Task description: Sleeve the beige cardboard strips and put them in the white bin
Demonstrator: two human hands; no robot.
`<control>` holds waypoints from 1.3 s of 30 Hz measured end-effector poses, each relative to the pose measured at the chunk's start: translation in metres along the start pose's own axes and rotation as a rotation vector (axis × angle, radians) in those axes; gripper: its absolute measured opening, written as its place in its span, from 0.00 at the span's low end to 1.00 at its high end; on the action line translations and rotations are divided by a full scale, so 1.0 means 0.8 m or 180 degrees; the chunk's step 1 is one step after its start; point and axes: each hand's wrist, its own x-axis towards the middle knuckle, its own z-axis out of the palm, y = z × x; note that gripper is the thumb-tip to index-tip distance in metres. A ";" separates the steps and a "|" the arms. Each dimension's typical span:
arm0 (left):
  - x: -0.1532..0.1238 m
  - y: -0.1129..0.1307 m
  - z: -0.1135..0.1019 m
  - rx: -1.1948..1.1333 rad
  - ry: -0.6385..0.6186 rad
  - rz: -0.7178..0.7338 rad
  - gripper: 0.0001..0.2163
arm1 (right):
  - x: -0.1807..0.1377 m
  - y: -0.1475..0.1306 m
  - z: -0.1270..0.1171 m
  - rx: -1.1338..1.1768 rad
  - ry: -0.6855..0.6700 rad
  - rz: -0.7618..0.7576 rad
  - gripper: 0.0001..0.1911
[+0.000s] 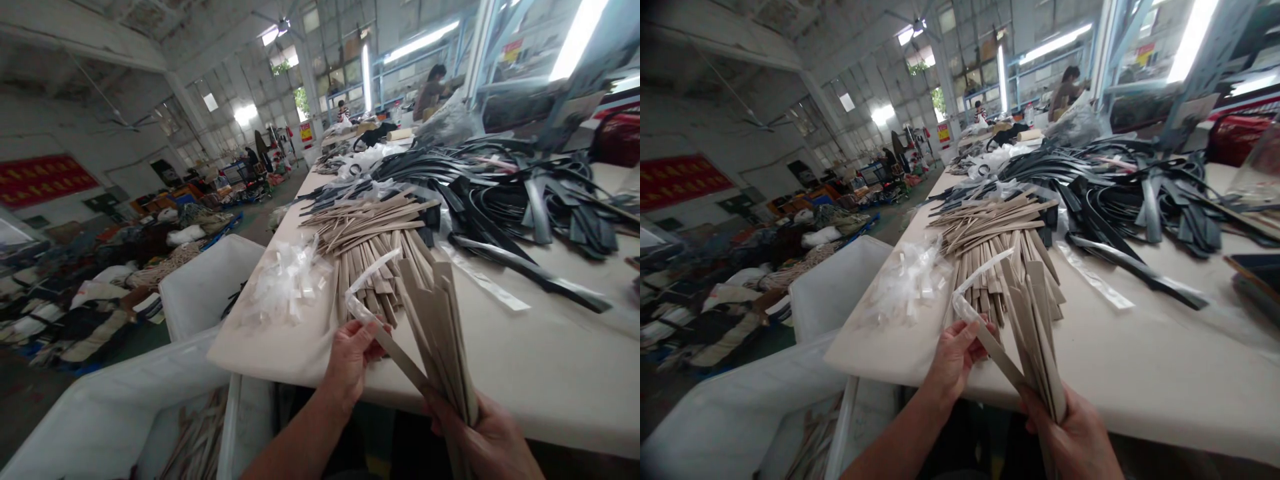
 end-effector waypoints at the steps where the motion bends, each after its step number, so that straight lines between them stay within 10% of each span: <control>1: 0.002 -0.001 0.001 -0.0036 0.0003 0.0000 0.18 | -0.001 0.001 0.002 0.0002 -0.0027 -0.0014 0.25; 21: -0.002 -0.015 0.020 -0.1309 0.0064 -0.0602 0.11 | 0.022 -0.040 0.015 0.0165 0.0238 -0.0269 0.19; 39: -0.030 -0.050 0.024 -0.0877 0.0147 0.0045 0.14 | 0.027 -0.039 0.031 -0.0364 0.0481 -0.0750 0.18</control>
